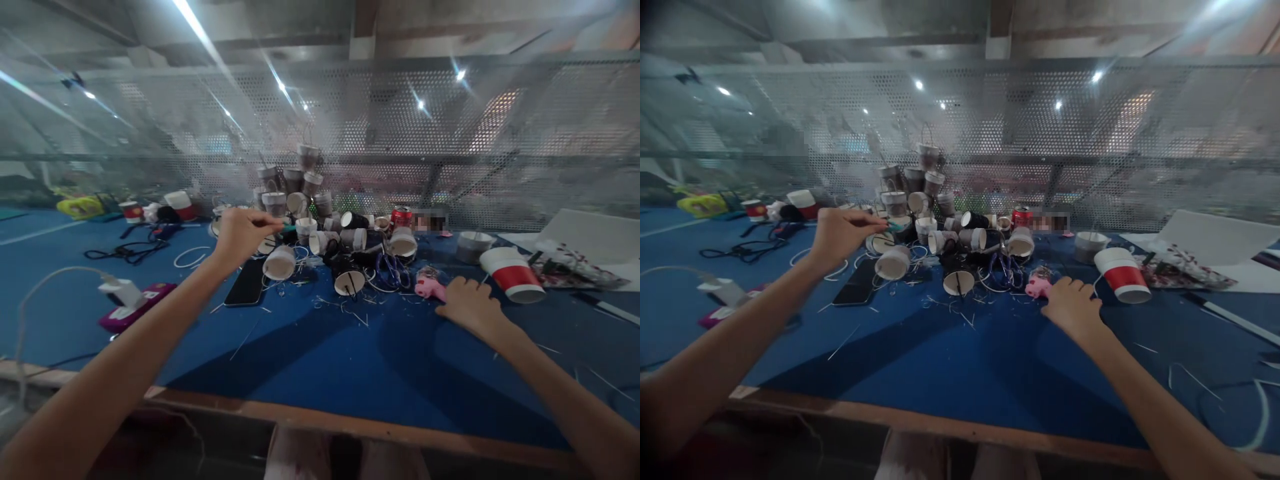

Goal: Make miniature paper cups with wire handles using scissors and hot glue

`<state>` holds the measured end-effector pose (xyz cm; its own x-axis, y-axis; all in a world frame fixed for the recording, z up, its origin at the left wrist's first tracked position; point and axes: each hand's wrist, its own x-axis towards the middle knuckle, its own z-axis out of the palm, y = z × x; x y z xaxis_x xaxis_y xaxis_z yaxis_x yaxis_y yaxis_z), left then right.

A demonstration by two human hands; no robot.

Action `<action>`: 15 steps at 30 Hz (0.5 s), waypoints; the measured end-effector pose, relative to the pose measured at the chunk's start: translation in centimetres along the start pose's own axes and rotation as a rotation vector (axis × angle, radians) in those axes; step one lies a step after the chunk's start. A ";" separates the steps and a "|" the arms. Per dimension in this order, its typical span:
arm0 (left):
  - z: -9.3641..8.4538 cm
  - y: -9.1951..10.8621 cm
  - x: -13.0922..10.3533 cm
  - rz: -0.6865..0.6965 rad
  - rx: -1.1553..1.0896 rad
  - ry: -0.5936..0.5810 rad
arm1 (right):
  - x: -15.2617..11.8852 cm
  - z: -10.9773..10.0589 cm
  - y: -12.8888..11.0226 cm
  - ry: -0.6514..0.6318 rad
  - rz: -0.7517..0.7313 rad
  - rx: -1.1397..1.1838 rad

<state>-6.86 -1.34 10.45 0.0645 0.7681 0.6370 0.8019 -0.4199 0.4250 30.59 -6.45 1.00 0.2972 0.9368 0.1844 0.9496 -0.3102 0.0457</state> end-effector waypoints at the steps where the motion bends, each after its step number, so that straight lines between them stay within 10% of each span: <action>1: -0.2 -0.4 -0.2 -0.025 0.104 -0.036 | 0.3 0.3 0.2 -0.048 0.000 0.002; 7: 1.2 -1.9 -2.7 -0.067 0.301 -0.478 | 0.4 -0.1 -0.4 -0.034 -0.018 -0.037; 15: 4.2 0.3 -1.9 -0.040 0.133 -0.665 | 0.8 -2.7 0.5 0.176 -0.089 0.329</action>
<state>-4.26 -0.89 6.60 0.3502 0.9338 0.0732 0.8750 -0.3541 0.3301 31.03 -6.33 3.84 0.2173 0.9069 0.3609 0.9608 -0.1337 -0.2427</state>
